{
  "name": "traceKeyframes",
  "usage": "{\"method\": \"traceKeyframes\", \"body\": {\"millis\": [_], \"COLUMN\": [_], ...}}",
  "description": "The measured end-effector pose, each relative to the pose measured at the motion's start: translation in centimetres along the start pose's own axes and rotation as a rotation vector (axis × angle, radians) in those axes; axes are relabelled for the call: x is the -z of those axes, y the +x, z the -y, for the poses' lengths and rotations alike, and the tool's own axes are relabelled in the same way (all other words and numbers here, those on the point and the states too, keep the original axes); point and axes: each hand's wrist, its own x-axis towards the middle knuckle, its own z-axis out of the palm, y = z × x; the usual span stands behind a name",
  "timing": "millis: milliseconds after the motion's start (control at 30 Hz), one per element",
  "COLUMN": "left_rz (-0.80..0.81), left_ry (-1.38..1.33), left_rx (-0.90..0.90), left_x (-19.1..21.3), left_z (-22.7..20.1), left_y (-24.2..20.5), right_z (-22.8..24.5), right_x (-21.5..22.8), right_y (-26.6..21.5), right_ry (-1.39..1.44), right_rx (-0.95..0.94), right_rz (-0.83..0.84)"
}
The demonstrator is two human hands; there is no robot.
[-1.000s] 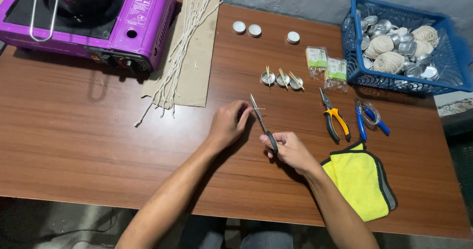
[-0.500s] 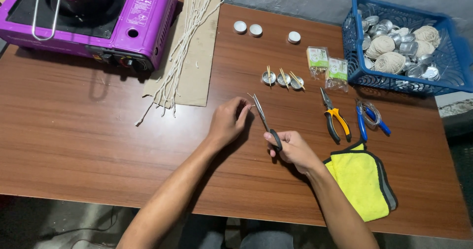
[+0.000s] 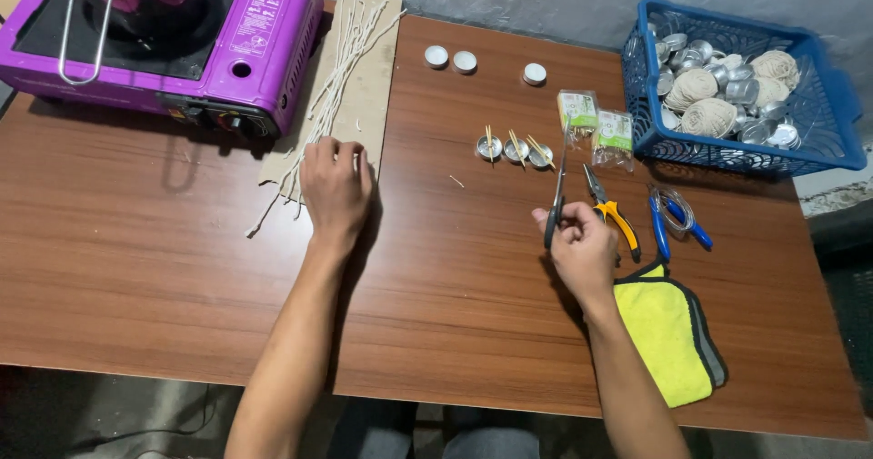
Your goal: Assembling candle wicks by threading them through metal tabs and crimping them with pliers.
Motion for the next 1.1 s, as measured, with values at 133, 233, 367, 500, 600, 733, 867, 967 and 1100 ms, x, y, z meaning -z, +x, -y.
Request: {"method": "traceKeyframes", "body": {"millis": [133, 233, 367, 500, 600, 733, 867, 967, 1100], "left_rz": [-0.008, 0.035, 0.035, 0.015, 0.0, 0.017, 0.011, 0.015, 0.014], "left_ry": [0.102, 0.113, 0.069, 0.07, 0.022, 0.01, -0.002, -0.015, -0.019], "left_rx": [0.061, 0.119, 0.095, 0.047, 0.021, 0.009, 0.02, 0.03, 0.03], "left_x": [-1.0, -1.5, -1.6, -1.3, -1.0, -0.9, -1.1, -1.1, -1.2], "left_z": [1.5, 1.8, 1.5, 0.7, 0.0, -0.4, -0.4, -0.2, -0.3], "left_y": [-0.7, -0.9, -0.9, -1.0, -0.9, -1.1, -1.3, -1.4, -1.4], "right_z": [1.1, 0.6, -2.6, -9.5, -11.1, -13.8, -14.3, -13.9, -13.6], "right_x": [2.4, 5.6, 11.4, 15.1, 16.0, 16.2, 16.7, 16.8, 17.1], "right_y": [0.4, 2.1, 3.4, 5.2, 5.5, 6.4, 6.3, 6.0, 5.6], "right_ry": [-0.023, 0.007, -0.193, -0.355, -0.278, -0.334, -0.365, -0.353, -0.339], "right_rx": [-0.024, 0.014, -0.024, -0.171, -0.374, -0.498, -0.431, -0.445, -0.442], "right_rz": [-0.149, -0.338, -0.602, -0.78, -0.728, -0.68, -0.657, -0.617, -0.581]}}
